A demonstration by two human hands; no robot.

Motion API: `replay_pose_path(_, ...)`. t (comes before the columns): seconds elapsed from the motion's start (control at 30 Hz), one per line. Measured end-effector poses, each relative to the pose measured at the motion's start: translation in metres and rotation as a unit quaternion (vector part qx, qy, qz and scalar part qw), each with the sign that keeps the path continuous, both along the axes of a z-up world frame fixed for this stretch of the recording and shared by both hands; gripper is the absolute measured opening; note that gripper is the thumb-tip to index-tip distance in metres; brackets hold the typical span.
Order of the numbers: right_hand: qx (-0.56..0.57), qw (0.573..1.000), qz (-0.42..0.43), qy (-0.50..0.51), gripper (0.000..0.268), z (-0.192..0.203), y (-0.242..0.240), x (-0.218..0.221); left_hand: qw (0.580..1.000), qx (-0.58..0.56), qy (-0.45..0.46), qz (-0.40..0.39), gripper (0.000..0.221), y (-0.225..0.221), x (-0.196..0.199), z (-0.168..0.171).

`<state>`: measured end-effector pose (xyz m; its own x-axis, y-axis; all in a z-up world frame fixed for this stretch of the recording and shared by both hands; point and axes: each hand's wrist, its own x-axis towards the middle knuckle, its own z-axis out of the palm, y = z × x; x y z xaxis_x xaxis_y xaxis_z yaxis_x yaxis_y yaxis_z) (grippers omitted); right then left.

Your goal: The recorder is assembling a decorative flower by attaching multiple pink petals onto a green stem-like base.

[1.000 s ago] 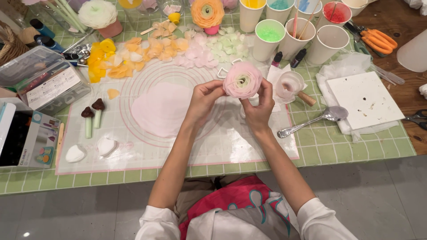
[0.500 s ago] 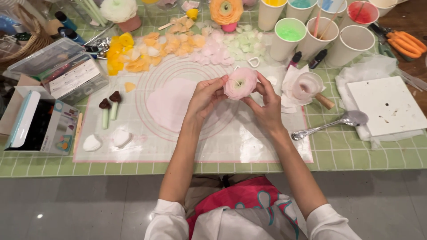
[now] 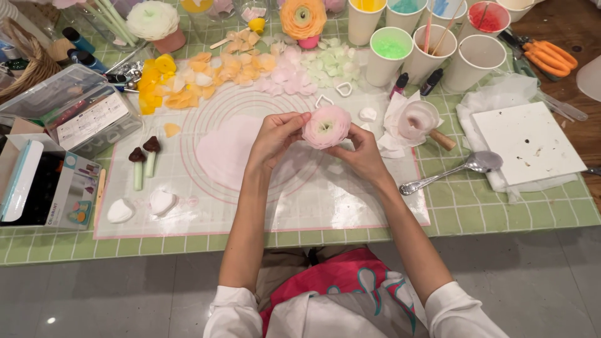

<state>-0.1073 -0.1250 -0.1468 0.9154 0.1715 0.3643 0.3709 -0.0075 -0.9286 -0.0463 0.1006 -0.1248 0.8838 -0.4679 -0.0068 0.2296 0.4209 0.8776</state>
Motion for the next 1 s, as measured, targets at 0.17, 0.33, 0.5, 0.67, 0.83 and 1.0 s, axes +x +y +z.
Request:
replay_pose_path(0.17,-0.035,0.999,-0.017,0.010,0.045,0.001,-0.001,-0.001,0.999,0.028,-0.037,0.004,0.023,-0.003,0.005,0.003)
replay_pose_path(0.33,-0.029,0.999,-0.033,0.008,0.054,0.007,0.000,-0.001,0.989,0.117,-0.091,0.008,0.026,-0.010,0.010,0.027)
replay_pose_path(0.5,-0.003,1.000,-0.031,0.000,0.062,0.018,-0.002,0.003,0.973,0.173,-0.155,0.009,0.019,-0.021,0.020,0.054)
replay_pose_path(0.67,0.005,0.999,-0.018,-0.029,0.065,0.024,-0.003,0.017,0.963,0.204,-0.173,0.035,0.020,-0.022,0.025,0.071)
replay_pose_path(0.83,-0.022,0.999,-0.021,-0.036,0.060,0.034,-0.002,0.021,0.954,0.210,-0.206,0.057,0.023,-0.020,0.024,0.081)
replay_pose_path(1.0,-0.012,0.999,-0.019,-0.037,0.059,0.029,-0.002,0.025,0.951,0.207,-0.219,0.068,0.021,-0.023,0.024,0.080)
